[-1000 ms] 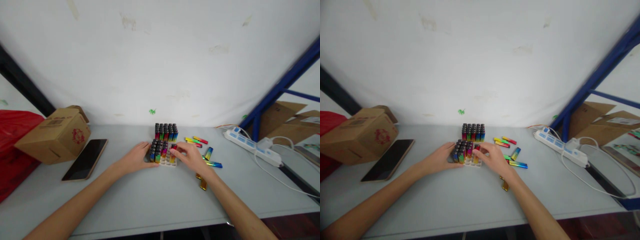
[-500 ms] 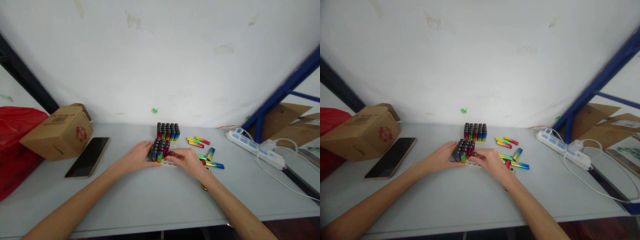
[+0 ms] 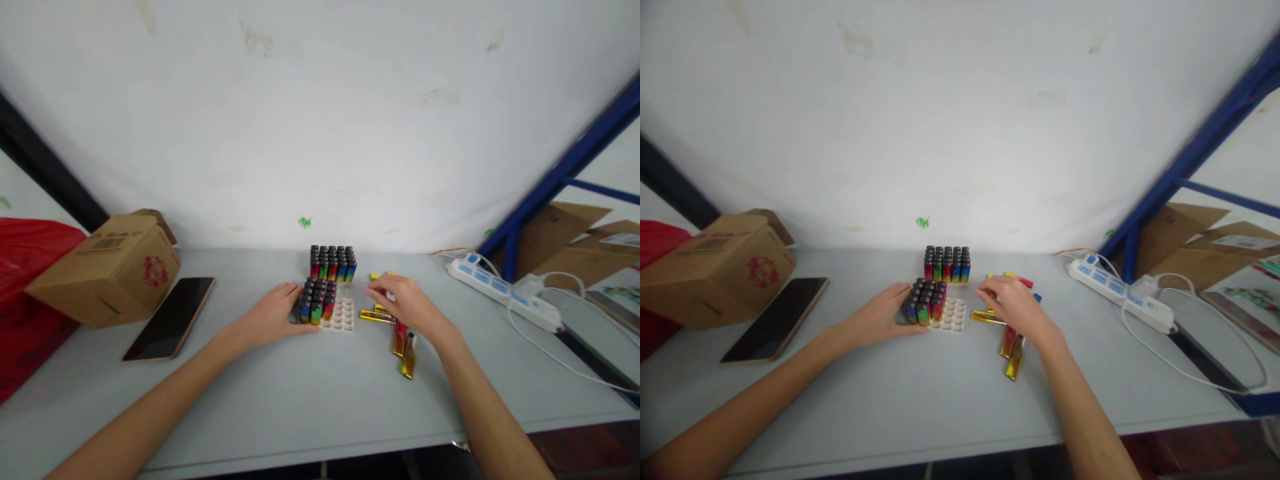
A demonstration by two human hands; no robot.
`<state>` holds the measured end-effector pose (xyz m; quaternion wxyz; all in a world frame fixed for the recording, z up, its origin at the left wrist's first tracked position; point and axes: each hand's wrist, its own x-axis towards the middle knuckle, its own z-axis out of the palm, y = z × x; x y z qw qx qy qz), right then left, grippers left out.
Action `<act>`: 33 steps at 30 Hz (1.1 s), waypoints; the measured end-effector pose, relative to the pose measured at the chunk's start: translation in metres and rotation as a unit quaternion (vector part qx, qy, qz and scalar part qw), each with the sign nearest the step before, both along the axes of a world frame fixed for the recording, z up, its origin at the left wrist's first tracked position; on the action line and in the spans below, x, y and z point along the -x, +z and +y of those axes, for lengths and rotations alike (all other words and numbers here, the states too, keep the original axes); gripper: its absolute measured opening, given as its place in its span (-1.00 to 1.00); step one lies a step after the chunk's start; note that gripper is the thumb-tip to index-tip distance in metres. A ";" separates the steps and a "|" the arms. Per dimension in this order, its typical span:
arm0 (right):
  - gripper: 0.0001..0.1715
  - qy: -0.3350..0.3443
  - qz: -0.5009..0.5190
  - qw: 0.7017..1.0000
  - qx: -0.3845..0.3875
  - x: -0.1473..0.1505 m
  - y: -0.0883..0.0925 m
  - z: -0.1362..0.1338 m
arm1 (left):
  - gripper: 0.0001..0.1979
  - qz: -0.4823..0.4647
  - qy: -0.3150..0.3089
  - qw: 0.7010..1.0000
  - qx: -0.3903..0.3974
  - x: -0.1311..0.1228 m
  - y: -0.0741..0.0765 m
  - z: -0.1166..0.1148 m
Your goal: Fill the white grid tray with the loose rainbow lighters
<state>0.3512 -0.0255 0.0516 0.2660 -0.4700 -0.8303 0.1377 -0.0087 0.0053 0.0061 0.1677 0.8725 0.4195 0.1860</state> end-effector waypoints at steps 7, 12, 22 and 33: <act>-0.83 0.005 -0.041 0.988 0.148 -0.045 -0.005 0.005 | -0.23 0.014 0.004 1.000 -0.006 0.001 -0.003 0.001; -0.80 -0.005 -0.036 0.983 0.181 -0.035 -0.010 0.011 | -0.25 0.017 0.005 1.000 -0.010 0.001 -0.001 0.001; -0.89 -0.035 -0.078 0.988 0.131 -0.027 -0.019 0.007 | -0.25 0.022 0.010 1.000 -0.006 -0.001 0.003 -0.002; -0.57 -0.070 0.107 0.991 0.031 0.015 -0.017 0.011 | -0.27 0.021 0.001 1.000 0.006 0.000 0.002 0.000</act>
